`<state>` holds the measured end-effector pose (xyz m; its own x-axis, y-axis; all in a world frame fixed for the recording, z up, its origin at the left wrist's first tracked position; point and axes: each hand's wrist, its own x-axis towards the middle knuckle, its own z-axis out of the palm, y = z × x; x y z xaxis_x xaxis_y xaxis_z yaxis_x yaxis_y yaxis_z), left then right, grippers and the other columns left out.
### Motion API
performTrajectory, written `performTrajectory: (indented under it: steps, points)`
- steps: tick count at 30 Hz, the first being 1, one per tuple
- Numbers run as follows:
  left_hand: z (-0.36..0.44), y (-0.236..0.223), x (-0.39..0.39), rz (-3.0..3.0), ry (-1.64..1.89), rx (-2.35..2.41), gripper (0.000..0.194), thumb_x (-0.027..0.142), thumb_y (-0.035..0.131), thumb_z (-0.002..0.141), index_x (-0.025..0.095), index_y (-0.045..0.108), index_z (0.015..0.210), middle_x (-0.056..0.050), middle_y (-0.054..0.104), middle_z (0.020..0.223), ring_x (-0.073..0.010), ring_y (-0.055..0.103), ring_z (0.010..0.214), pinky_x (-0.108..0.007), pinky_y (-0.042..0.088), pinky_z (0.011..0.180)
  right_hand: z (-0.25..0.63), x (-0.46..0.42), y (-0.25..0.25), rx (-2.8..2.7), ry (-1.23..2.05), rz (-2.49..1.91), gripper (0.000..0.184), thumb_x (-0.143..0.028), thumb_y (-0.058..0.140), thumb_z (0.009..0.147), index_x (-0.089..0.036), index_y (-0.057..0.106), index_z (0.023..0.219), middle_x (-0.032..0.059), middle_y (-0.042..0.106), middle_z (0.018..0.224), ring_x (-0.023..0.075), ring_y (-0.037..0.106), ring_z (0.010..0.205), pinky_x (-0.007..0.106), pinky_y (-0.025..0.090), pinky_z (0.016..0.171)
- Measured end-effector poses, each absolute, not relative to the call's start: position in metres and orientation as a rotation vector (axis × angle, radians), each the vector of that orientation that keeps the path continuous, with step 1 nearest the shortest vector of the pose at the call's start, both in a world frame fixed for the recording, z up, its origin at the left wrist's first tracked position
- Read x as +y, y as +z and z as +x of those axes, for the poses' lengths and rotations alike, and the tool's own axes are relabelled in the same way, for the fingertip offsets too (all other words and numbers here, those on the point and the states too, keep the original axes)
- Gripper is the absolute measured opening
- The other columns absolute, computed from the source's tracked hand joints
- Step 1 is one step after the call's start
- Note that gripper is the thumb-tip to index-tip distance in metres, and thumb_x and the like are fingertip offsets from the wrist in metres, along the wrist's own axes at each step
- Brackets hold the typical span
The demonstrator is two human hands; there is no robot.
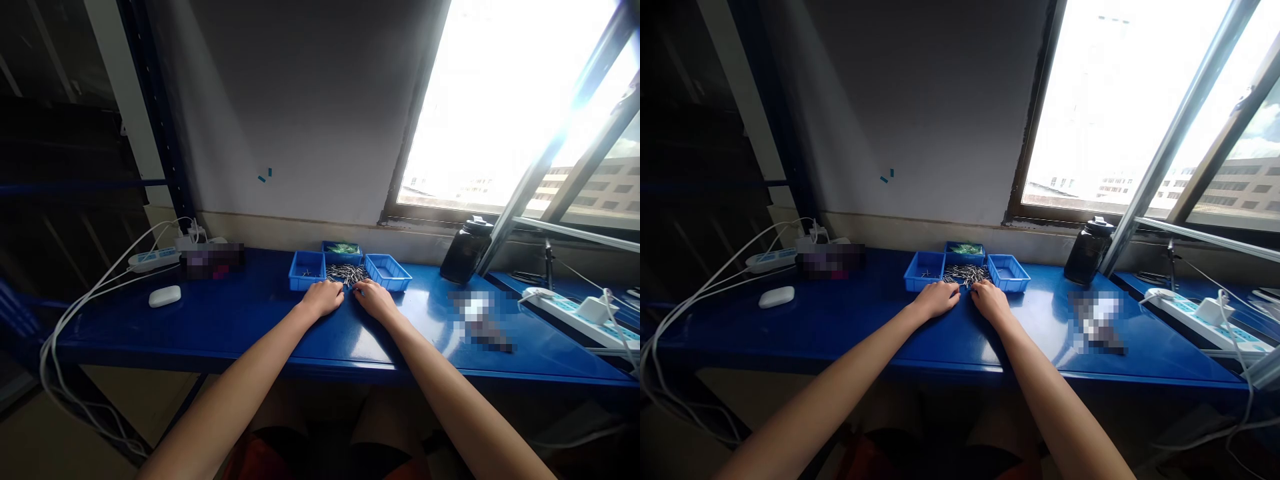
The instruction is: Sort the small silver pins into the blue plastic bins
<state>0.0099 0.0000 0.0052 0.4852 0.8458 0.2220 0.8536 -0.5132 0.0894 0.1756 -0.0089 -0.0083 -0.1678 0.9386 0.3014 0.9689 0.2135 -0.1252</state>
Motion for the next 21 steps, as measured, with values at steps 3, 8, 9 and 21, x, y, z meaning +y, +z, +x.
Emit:
performTrajectory:
  steps: [3, 8, 9, 21]
  points:
    - [0.011, 0.005, -0.001, -2.669, -0.365, -1.538, 0.025, 0.035, 0.036, 0.082, 0.019, 0.054, 0.088, -0.008, 0.063, 0.085, -0.0225, 0.059, 0.077, -0.029, 0.042, 0.063, 0.176, -0.007, -0.009, -2.175, -0.143, -1.813, 0.026, -0.033, 0.037, 0.084, -0.025, 0.059, 0.097, 0.0031, 0.056, 0.101, 0.0159, 0.054, 0.086, 0.023, 0.038, 0.067]
    - [0.011, 0.006, -0.002, -2.663, -0.344, -1.541, 0.025, 0.036, 0.036, 0.082, 0.02, 0.054, 0.087, -0.007, 0.063, 0.084, -0.0228, 0.059, 0.076, -0.03, 0.043, 0.062, 0.177, 0.0, -0.012, -2.108, -0.159, -1.844, 0.021, -0.026, 0.039, 0.083, -0.022, 0.058, 0.092, 0.0037, 0.059, 0.095, 0.0161, 0.055, 0.082, 0.022, 0.036, 0.063]
    - [0.01, 0.006, -0.003, -2.676, -0.337, -1.533, 0.026, 0.037, 0.036, 0.083, 0.02, 0.054, 0.088, -0.007, 0.063, 0.085, -0.0223, 0.059, 0.076, -0.029, 0.043, 0.062, 0.177, 0.001, -0.013, -2.093, -0.161, -1.845, 0.021, -0.025, 0.039, 0.082, -0.022, 0.056, 0.093, 0.0039, 0.059, 0.095, 0.0162, 0.055, 0.082, 0.022, 0.036, 0.063]
    - [0.011, 0.01, -0.005, -2.689, -0.342, -1.567, 0.026, 0.036, 0.036, 0.083, 0.019, 0.055, 0.088, -0.008, 0.062, 0.086, -0.0222, 0.058, 0.079, -0.029, 0.042, 0.066, 0.179, -0.004, -0.01, -2.047, -0.118, -1.906, 0.021, -0.03, 0.042, 0.081, -0.02, 0.058, 0.091, 0.0059, 0.057, 0.096, 0.0183, 0.054, 0.085, 0.024, 0.037, 0.065]
